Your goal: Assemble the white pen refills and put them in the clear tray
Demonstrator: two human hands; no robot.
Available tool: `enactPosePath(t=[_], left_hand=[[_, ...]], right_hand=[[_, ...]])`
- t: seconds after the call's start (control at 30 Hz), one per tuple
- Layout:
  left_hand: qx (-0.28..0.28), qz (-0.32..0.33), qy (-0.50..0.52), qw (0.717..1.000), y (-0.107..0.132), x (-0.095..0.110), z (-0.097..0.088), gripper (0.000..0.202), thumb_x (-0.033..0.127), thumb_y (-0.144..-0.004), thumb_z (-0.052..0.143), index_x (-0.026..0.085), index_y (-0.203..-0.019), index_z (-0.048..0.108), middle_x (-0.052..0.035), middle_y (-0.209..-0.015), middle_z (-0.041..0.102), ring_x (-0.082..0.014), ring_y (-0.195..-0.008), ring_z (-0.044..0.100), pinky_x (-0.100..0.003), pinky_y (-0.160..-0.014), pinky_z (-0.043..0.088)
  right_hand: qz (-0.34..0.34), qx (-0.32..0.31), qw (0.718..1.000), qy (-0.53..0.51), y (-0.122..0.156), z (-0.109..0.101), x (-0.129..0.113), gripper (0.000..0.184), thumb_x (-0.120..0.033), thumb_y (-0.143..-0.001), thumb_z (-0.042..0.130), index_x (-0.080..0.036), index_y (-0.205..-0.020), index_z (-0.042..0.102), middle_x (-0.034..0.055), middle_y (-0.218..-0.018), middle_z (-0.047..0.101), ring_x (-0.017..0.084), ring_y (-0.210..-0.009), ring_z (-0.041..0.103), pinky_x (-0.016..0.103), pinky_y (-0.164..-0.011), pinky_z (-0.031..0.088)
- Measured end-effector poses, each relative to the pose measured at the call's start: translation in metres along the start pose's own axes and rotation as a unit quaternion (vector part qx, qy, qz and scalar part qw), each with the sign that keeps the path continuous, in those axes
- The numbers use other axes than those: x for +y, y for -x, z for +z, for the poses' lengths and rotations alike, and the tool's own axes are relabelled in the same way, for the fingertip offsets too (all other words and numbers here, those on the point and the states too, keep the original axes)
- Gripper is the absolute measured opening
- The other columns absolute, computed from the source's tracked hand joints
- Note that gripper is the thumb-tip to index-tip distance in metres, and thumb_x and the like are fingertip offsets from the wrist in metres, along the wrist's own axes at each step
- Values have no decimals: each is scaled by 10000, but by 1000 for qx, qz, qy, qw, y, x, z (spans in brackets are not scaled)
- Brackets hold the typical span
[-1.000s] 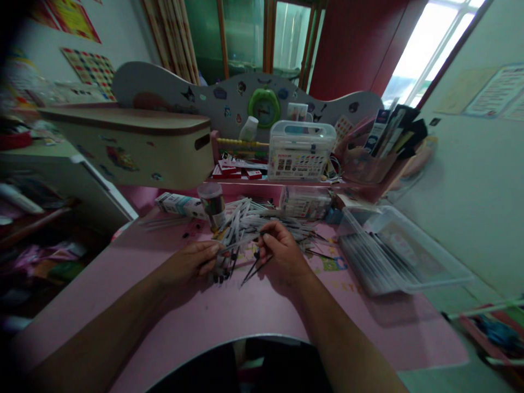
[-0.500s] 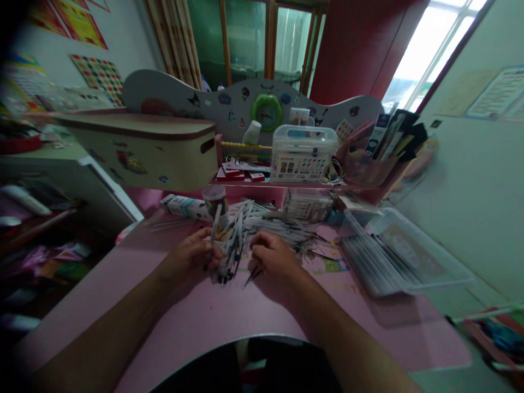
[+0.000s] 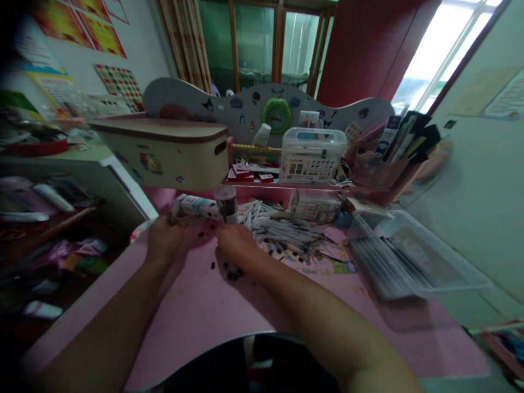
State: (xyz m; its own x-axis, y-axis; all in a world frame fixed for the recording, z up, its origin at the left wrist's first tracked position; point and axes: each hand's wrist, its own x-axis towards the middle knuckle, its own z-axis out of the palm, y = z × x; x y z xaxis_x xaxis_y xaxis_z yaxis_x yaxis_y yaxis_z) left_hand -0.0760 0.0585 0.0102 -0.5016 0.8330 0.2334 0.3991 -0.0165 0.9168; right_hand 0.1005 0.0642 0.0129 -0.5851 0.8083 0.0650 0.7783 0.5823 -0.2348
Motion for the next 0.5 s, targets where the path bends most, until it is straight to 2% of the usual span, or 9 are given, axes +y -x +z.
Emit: enactPosePath(t=[0.13,0.2,0.33,0.5], left_hand=[[-9,28,-115,993,-12,-20,-4,206,182,-766,595,209,-918,732,-95,-784,686,-321,-843,644,-398,-770,440],[-22,21,-170,985,-16,-29,-3,219,172,-765,604,203,-923,752,-114,-768,689,-357,-858,650,-439,-791,441],[-30,0,-207,978,-20,-39,0,231,158,-737,628,196,-916,769,-123,-745,696,-378,-871,657,-474,-807,455],[-45,-1,-252,967,-21,-46,2,297,164,-771,619,143,-1027,769,-179,-882,740,-395,-928,663,-496,-822,472]], right_hand=[[3,7,1000,4,-15,3,-8,247,-160,-869,565,-152,-1041,742,161,-1106,741,289,-1021,680,352,-840,502],[8,10,1000,5,-20,6,-10,252,-150,-888,539,-147,-1038,742,168,-1104,743,293,-1013,683,359,-844,500],[12,26,1000,-1,-22,12,-8,235,-181,-914,543,-116,-1045,728,179,-1084,741,298,-1004,687,354,-837,488],[0,34,999,-5,-8,11,3,246,-218,-898,605,-135,-1104,712,142,-1089,734,267,-1001,672,331,-831,475]])
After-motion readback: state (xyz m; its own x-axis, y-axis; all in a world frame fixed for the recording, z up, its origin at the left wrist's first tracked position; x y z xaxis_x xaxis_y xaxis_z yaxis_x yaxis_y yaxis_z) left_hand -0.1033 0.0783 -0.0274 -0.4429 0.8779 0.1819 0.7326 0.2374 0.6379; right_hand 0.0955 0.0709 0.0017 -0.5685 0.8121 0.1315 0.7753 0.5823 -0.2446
